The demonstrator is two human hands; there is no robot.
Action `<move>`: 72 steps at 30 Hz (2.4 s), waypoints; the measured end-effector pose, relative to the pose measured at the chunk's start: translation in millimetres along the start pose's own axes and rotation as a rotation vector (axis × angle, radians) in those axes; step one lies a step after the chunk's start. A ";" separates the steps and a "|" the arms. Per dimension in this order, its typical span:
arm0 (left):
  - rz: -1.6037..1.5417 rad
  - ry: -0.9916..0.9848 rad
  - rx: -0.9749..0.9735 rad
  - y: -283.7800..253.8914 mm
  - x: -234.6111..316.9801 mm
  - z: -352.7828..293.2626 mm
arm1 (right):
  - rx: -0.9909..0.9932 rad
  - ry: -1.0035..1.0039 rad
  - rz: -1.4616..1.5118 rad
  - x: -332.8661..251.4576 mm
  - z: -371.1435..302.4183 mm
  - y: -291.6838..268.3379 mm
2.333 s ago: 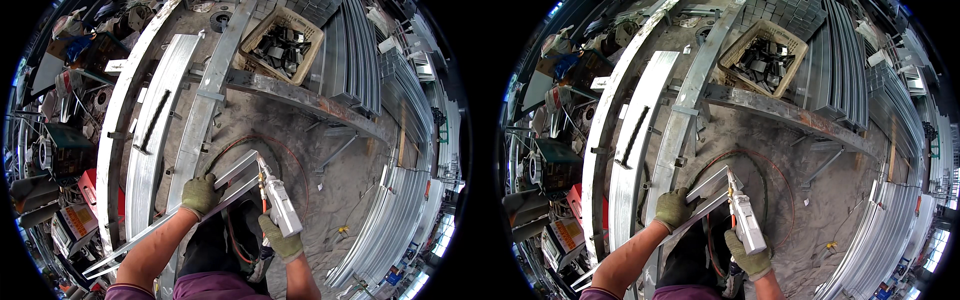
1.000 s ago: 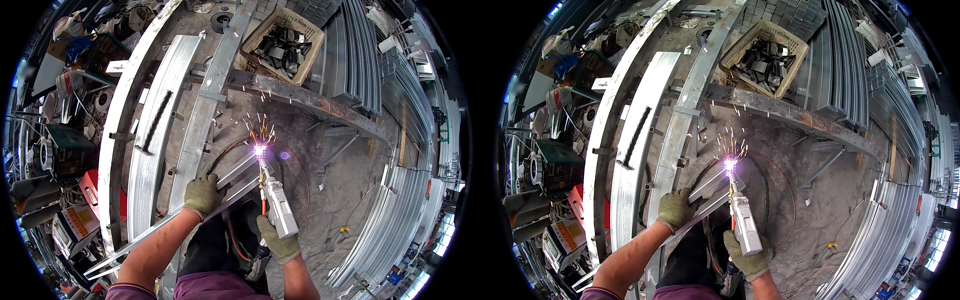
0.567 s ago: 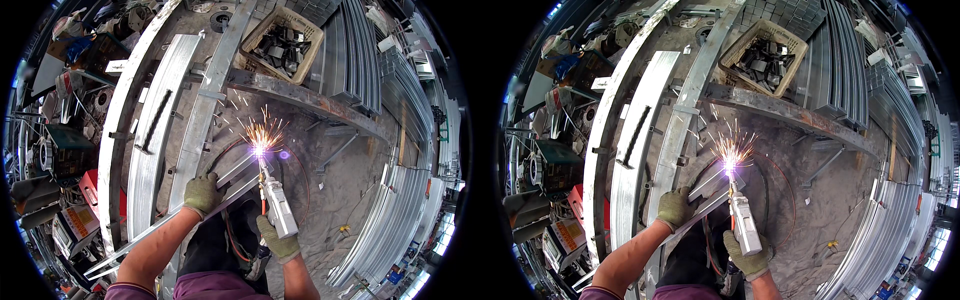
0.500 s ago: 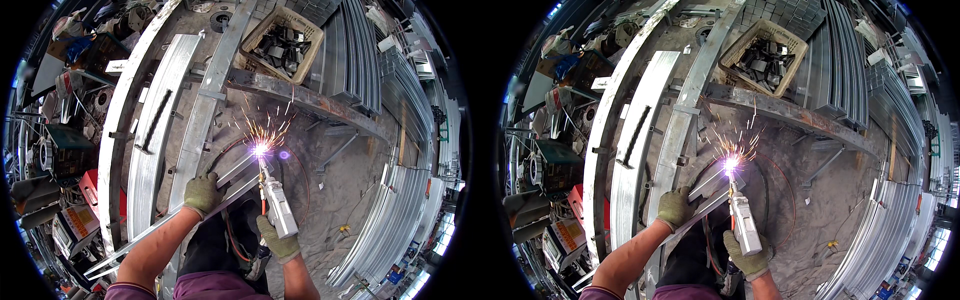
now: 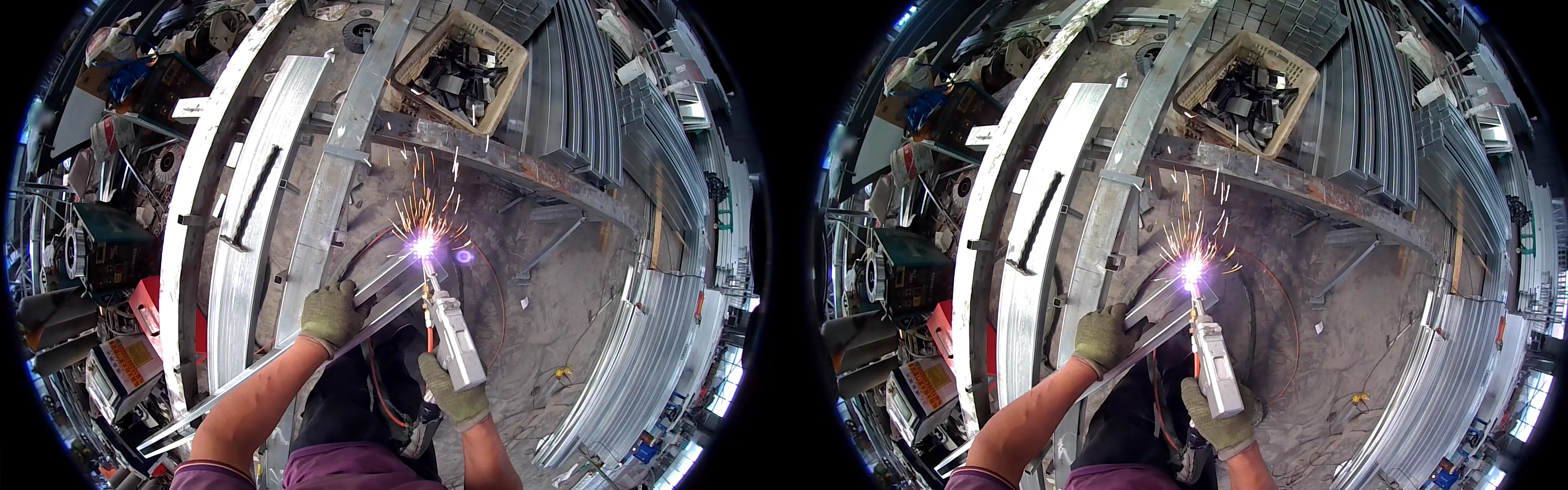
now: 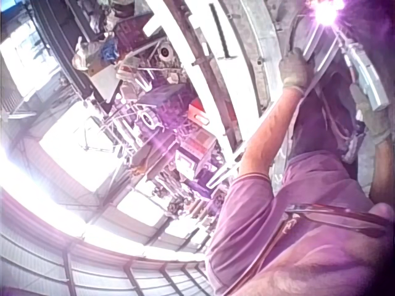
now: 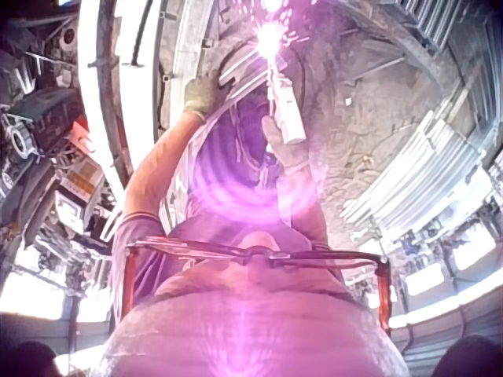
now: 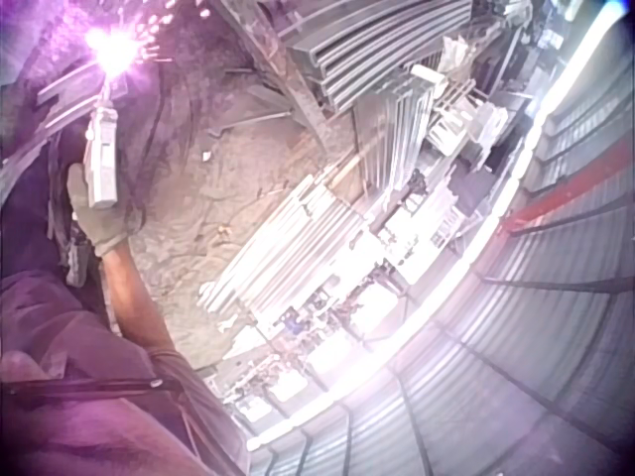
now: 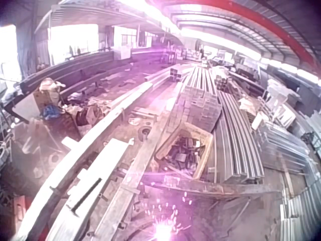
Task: The person welds multiple aluminum frame sections using a handheld welding torch. They position each piece on a workbench, apply welds at joints and seams, then reposition the pieces to complete additional welds.
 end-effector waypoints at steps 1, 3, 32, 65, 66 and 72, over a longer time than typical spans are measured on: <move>-0.002 0.000 -0.003 -0.4 -0.2 -0.2 | 0.000 -0.011 -0.001 -1.7 0.1 0.1; 0.003 0.001 0.005 0.6 -0.9 -0.2 | -0.001 -0.016 0.001 -1.9 -0.5 0.5; 0.020 -0.013 -0.012 -1.1 2.1 0.1 | -0.080 -0.010 0.019 3.8 -11.5 4.5; -0.008 0.025 -0.028 4.6 2.9 6.8 | 0.410 0.044 0.117 -33.2 -42.9 -143.0; -0.010 0.019 -0.020 2.7 0.2 6.0 | 0.413 -0.025 0.005 -31.0 -40.1 -166.5; -0.055 0.013 -0.026 2.8 -7.3 4.2 | 0.236 -0.368 -1.128 -130.8 -33.2 -306.5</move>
Point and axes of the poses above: each hand's wrist, its own z-axis towards the middle knuckle, its own y-axis out of the palm, x = y × z, the point moved 5 cm from there along z, towards the middle knuckle, and after that the axes turned 4 degrees about z, right-handed, at the moved point
